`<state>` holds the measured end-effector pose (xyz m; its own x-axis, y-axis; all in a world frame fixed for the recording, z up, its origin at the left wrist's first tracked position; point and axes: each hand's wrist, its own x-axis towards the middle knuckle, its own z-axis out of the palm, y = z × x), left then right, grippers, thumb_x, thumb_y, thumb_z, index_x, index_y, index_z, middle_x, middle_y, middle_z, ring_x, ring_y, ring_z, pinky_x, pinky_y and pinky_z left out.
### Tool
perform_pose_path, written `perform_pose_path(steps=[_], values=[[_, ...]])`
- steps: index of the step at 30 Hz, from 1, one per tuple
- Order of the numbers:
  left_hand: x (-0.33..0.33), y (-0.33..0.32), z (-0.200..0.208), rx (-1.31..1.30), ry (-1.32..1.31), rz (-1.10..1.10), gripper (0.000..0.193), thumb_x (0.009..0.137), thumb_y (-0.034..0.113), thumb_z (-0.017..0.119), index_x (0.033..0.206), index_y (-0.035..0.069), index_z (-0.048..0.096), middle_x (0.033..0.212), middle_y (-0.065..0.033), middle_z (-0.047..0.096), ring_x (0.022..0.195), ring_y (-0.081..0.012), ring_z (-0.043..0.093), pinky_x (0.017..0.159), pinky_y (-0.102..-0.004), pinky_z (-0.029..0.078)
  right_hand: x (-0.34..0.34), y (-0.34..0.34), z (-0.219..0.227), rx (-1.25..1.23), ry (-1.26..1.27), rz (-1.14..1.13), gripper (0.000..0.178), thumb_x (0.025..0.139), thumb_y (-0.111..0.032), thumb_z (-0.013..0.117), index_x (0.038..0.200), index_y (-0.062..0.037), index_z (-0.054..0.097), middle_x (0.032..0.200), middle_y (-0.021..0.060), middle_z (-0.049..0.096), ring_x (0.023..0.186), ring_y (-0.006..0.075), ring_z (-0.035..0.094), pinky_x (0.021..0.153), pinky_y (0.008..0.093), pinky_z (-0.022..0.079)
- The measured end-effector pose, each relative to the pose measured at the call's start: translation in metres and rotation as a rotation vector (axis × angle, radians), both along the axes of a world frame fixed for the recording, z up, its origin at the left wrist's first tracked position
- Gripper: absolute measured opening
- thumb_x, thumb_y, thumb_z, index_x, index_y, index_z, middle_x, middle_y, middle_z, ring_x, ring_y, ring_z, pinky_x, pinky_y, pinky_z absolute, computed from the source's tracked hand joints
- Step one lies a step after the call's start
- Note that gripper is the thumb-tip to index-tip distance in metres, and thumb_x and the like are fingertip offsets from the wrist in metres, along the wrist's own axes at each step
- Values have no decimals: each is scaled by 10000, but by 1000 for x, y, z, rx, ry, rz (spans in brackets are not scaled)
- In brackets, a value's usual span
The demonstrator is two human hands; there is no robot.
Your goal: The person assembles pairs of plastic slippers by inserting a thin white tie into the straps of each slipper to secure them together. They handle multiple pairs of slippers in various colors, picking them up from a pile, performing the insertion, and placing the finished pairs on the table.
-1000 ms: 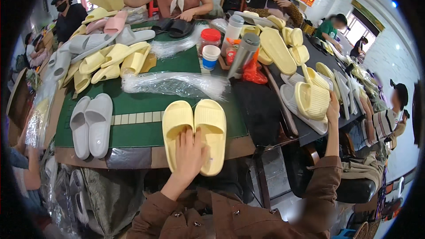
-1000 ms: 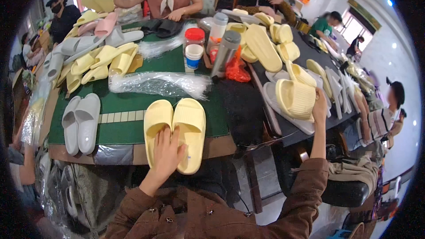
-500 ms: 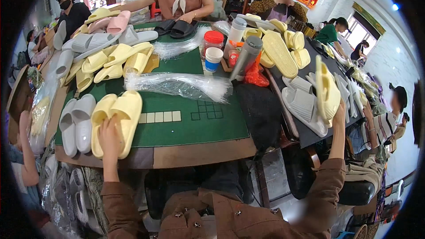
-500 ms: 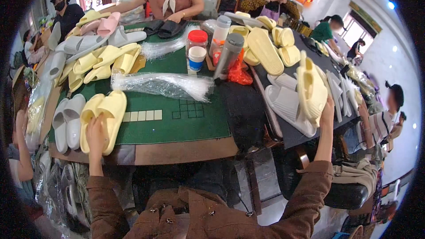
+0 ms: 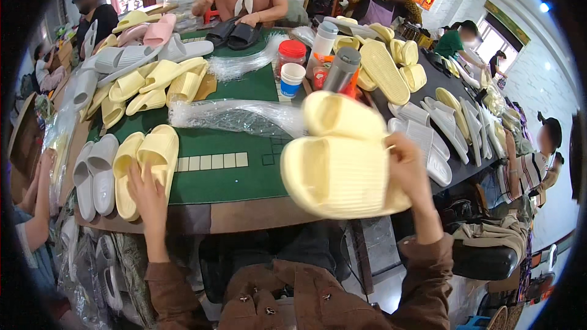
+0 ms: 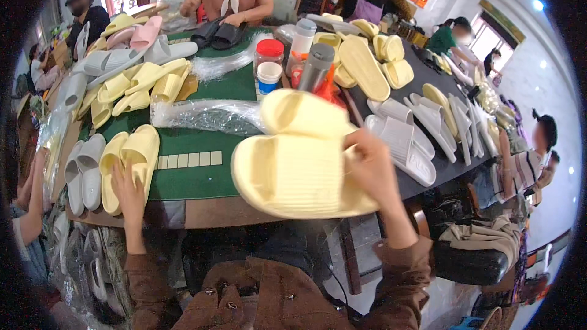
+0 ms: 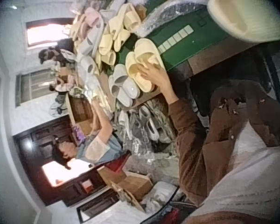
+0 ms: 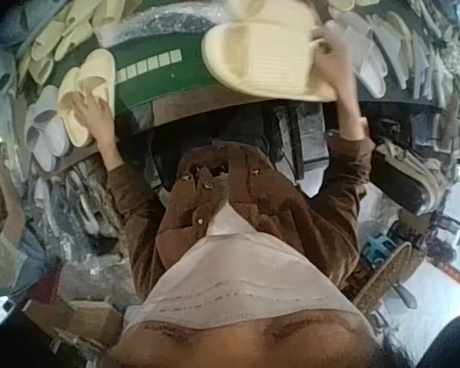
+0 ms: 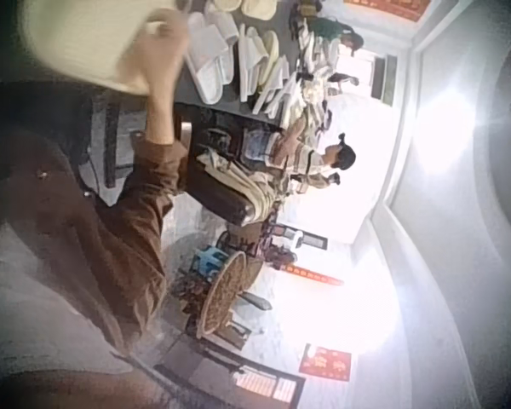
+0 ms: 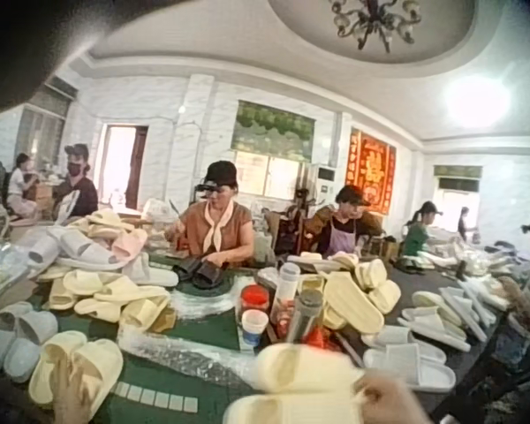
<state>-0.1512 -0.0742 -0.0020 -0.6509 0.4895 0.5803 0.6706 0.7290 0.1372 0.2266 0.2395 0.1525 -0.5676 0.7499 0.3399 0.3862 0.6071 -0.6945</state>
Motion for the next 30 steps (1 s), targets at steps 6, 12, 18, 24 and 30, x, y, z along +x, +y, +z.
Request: perform_pose_path(steps=[6, 12, 18, 24, 30], values=[[71, 33, 34, 296, -424, -397, 426, 896, 28, 539, 1321, 25, 510, 1440, -182, 397, 1333, -383, 366, 1088, -436, 311, -85, -45, -61, -147, 17, 151, 128, 768, -87, 695, 833, 12, 644, 794, 108, 642, 758, 160, 627, 669, 307, 491], [121, 57, 39, 482, -617, -552, 507, 927, 83, 522, 1403, -12, 376, 1420, -219, 397, 1329, -358, 375, 1092, -413, 301, -119, -53, -134, -382, 259, 220, 242, 858, -120, 648, 1041, 37, 618, 939, 108, 669, 829, 188, 656, 727, 301, 524], [137, 60, 13, 335, -681, -563, 607, 908, 145, 583, 1437, 11, 317, 1446, -271, 296, 1314, -428, 338, 1082, -453, 301, -106, -47, -108, -379, 112, 224, 241, 898, -98, 607, 1110, 17, 608, 1011, 131, 662, 909, 176, 648, 675, 283, 528], [149, 79, 13, 131, -515, -531, 726, 841, 116, 640, 1465, 33, 279, 1480, -264, 242, 1349, -436, 272, 1103, -480, 267, -91, 5, -132, 123, -121, 83, 311, 844, -136, 639, 1131, -21, 603, 1085, 150, 608, 992, 323, 611, 820, 386, 500], [111, 69, 1, 204, -523, -527, 704, 830, -65, 526, 1475, 81, 283, 1473, -272, 258, 1355, -435, 295, 1084, -444, 322, -76, -29, -114, -218, -315, 297, 315, 851, -171, 639, 1114, -10, 577, 959, 152, 667, 884, 304, 657, 742, 382, 504]])
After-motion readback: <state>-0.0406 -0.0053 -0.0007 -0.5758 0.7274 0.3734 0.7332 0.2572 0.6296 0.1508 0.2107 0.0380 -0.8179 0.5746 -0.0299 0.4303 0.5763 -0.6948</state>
